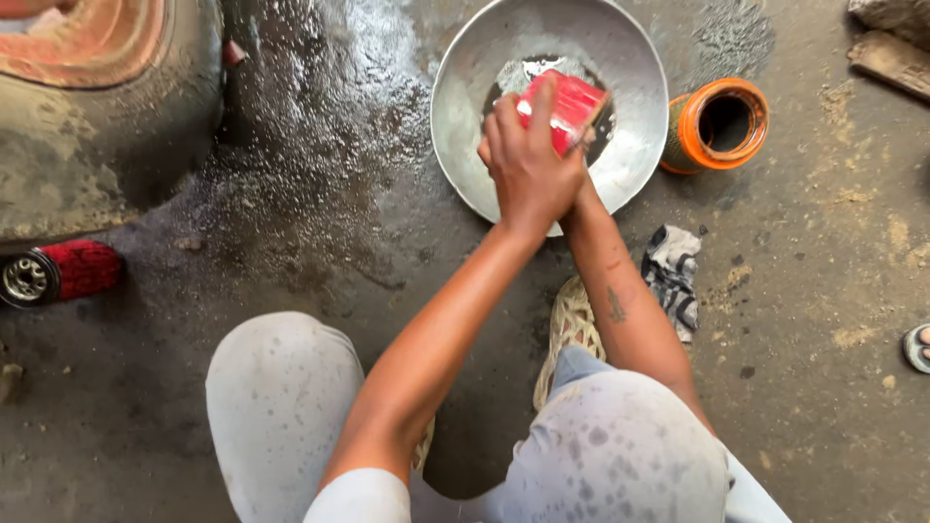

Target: The person cleans a red cylindrical filter component using a yellow brush and a dark rag. They scrub the interior and exterior surfaces over a metal basin containing dark liquid, repeatedly dipping the rag into the basin to wipe the filter.

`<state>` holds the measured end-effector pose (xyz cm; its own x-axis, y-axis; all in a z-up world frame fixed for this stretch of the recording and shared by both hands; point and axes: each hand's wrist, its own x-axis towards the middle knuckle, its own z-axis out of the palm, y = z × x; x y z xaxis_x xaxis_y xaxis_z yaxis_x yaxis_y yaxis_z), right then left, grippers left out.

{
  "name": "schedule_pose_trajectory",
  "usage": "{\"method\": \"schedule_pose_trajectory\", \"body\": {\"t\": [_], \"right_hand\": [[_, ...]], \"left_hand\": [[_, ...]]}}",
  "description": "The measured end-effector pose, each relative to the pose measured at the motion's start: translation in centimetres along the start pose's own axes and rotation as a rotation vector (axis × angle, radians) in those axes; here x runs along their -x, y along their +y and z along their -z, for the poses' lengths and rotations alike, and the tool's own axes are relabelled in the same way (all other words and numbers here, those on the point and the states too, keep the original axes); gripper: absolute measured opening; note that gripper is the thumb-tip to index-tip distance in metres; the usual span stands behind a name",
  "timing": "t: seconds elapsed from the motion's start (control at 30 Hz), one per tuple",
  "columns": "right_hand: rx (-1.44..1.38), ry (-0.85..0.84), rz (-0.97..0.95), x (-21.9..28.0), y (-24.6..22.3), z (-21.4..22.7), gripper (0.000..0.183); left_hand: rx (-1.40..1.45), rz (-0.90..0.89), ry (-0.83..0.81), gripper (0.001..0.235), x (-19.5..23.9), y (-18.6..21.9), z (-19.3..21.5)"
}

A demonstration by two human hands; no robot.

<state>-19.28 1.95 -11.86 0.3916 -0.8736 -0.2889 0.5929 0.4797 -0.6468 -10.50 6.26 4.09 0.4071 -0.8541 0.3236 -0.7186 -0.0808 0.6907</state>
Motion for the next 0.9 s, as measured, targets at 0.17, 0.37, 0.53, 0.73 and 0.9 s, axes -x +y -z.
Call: {"method": "schedule_pose_trajectory", "body": {"t": [0.17, 0.37, 0.53, 0.73, 0.9], "right_hand": [[0.575, 0.087, 0.337, 1.9, -1.2, -0.5, 0.039], [1.693, 0.334, 0.586, 3.5, -5.1, -3.9, 0.031], [1.187, 0.38, 0.121, 2.6, -3.4, -3.8, 0.034], [0.069, 0.122, -0.034, 1.1, -3.2, -4.1, 0.037], [0.725, 0.305, 0.351, -0.2, -3.5, -0.3, 0.03]], "left_hand": [[0.044, 0.086, -0.132, 0.09, -0.2, -0.3, -1.1], [-0.01, 0.218, -0.403, 0.088, -1.7, -2.0, -1.4], [0.107, 0.161, -0.159, 0.089, -0.7, -2.5, -1.0], [0.122, -0.068, -0.037, 0.093, -1.8, -0.7, 0.3], [0.003, -0.028, -0.373, 0.098, -2.9, 0.8, 1.3]]}}
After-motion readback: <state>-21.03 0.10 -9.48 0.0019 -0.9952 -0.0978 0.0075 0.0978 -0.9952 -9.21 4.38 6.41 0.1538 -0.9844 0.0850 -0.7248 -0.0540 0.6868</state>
